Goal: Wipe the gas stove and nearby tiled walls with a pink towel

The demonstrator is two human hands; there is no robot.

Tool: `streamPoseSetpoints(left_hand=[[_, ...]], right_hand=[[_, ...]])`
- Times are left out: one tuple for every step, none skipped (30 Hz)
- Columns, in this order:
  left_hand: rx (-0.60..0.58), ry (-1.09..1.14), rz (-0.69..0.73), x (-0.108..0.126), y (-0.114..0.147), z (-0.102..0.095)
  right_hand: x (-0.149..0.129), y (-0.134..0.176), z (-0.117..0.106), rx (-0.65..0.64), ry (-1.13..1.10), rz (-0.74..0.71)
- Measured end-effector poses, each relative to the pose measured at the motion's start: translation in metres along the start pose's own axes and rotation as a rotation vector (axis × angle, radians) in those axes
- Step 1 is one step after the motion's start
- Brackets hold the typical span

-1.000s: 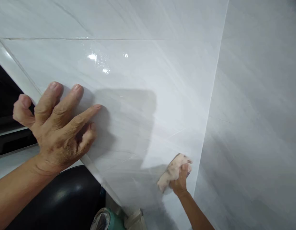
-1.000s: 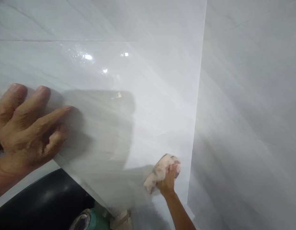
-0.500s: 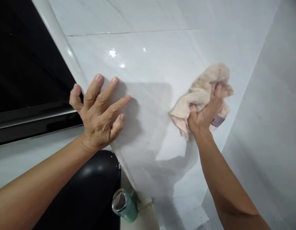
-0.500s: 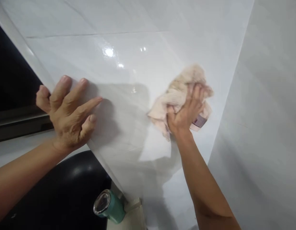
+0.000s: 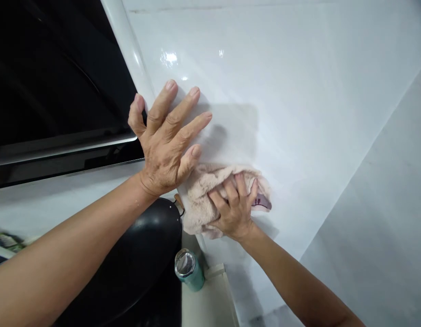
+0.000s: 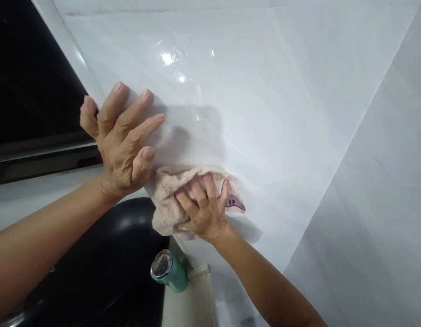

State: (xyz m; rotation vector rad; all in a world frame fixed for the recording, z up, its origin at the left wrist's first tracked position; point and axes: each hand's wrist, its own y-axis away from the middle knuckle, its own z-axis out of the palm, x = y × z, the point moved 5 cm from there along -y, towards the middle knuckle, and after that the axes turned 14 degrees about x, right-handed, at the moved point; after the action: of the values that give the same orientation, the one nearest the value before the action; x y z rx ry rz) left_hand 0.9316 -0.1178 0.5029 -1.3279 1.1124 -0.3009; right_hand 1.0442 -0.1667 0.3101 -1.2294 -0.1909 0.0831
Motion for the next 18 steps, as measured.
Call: streamPoseSetpoints(left_hand=[[0.01, 0.006, 0.013, -0.002, 0.0, 0.001], [0.019, 0.014, 0.03, -0.004, 0.001, 0.002], [0.028, 0.026, 0.05, -0.006, 0.001, 0.004], [0.037, 0.038, 0.075, -0.008, 0.002, 0.005], [0.052, 0.045, 0.105, -0.009, 0.002, 0.006], [0.076, 0.042, 0.146, -0.01, 0.002, 0.006], [0.108, 0.025, 0.192, -0.01, 0.002, 0.006], [0.145, -0.002, 0.237, -0.009, 0.001, 0.006], [0.182, -0.035, 0.277, -0.008, 0.001, 0.006], [0.209, -0.07, 0.305, -0.007, 0.001, 0.006], [0.223, -0.1, 0.318, -0.006, 0.0, 0.007], [0.229, -0.123, 0.323, -0.006, -0.001, 0.008], [0.235, -0.139, 0.33, -0.006, -0.001, 0.009], [0.246, -0.152, 0.341, -0.007, -0.001, 0.009], [0.26, -0.163, 0.355, -0.008, -0.001, 0.009], [0.267, -0.169, 0.362, -0.01, -0.001, 0.008], [0.253, -0.167, 0.338, -0.014, -0.001, 0.008], [0.218, -0.155, 0.284, -0.019, -0.001, 0.007]], right_hand=[[-0.004, 0.01, -0.002, -0.008, -0.005, -0.009], [-0.007, 0.021, -0.004, -0.012, -0.006, -0.011], [-0.009, 0.031, -0.007, -0.016, -0.007, -0.01], [-0.01, 0.04, -0.01, -0.017, -0.011, -0.008], [-0.011, 0.049, -0.013, -0.019, -0.018, -0.006], [-0.012, 0.059, -0.016, -0.027, -0.025, -0.003], [-0.012, 0.068, -0.018, -0.04, -0.031, -0.001], [-0.013, 0.077, -0.02, -0.052, -0.036, 0.001], [-0.014, 0.087, -0.021, -0.065, -0.038, 0.006], [-0.015, 0.097, -0.023, -0.074, -0.039, 0.007], [-0.017, 0.107, -0.025, -0.079, -0.036, 0.01], [-0.02, 0.119, -0.027, -0.085, -0.036, 0.014], [-0.024, 0.131, -0.029, -0.094, -0.037, 0.02], [-0.027, 0.145, -0.032, -0.11, -0.039, 0.028], [-0.032, 0.16, -0.034, -0.141, -0.044, 0.038], [-0.036, 0.176, -0.037, -0.19, -0.053, 0.046], [-0.039, 0.193, -0.04, -0.254, -0.063, 0.048], [-0.043, 0.211, -0.043, -0.316, -0.072, 0.037]])
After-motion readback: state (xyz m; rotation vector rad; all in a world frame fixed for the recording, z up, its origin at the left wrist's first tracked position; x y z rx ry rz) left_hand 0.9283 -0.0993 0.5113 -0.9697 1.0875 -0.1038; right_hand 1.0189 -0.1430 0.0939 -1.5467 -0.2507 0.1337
